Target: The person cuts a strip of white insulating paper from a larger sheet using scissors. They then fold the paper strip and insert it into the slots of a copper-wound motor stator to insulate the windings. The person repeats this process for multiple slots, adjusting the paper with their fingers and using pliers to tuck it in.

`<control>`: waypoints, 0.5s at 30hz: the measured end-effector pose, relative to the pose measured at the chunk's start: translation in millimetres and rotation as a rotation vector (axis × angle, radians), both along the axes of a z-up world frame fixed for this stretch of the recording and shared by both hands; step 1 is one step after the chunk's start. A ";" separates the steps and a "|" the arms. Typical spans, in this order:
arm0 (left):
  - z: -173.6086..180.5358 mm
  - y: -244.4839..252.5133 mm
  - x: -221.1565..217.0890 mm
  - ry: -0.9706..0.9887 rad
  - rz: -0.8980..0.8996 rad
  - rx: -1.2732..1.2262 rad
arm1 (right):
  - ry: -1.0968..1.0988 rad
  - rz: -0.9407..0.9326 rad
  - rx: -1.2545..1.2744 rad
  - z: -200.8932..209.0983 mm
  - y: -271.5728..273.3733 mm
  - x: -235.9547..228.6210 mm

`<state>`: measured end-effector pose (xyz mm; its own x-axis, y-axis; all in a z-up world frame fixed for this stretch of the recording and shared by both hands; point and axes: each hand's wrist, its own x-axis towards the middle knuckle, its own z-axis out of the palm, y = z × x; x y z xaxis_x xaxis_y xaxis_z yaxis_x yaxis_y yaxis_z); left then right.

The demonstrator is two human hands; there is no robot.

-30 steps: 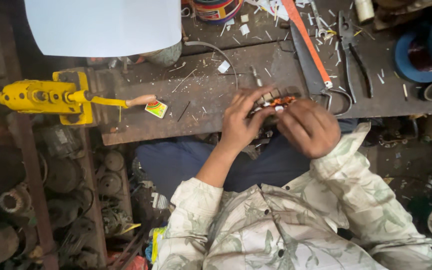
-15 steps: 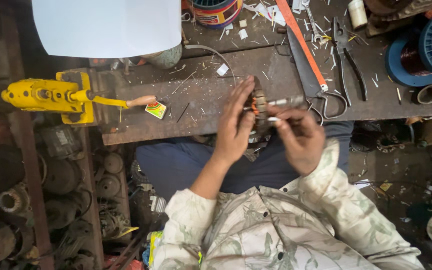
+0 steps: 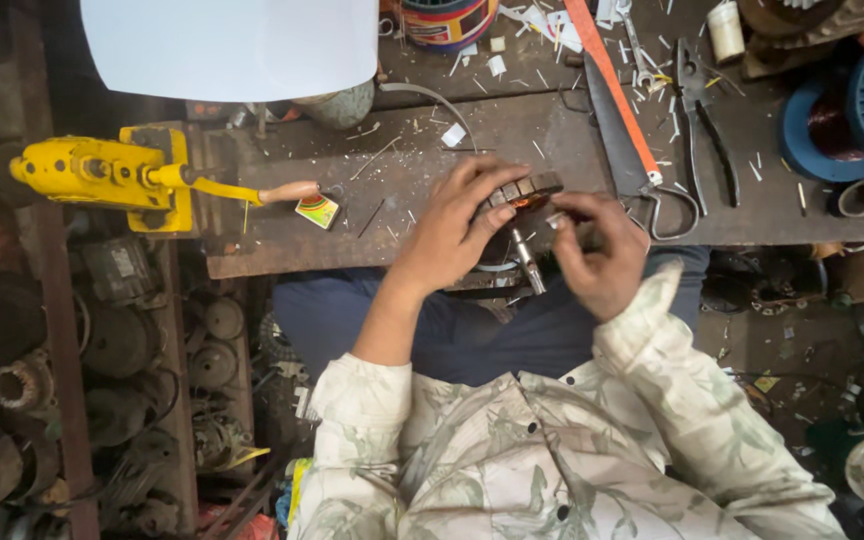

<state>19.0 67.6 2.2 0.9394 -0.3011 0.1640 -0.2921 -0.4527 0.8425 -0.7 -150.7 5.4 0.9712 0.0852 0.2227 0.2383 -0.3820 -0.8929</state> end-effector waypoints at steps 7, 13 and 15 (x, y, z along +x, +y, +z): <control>0.0 5.2 11.3 -0.013 -0.028 -0.082 | -0.230 0.086 -0.065 -8.8 16.2 16.2; -2.4 -5.9 17.1 -0.021 0.019 -0.094 | -0.163 0.073 -0.083 -12.8 13.0 24.1; -2.9 -7.1 18.2 -0.095 0.003 -0.054 | -0.118 0.097 -0.061 -14.4 10.4 27.0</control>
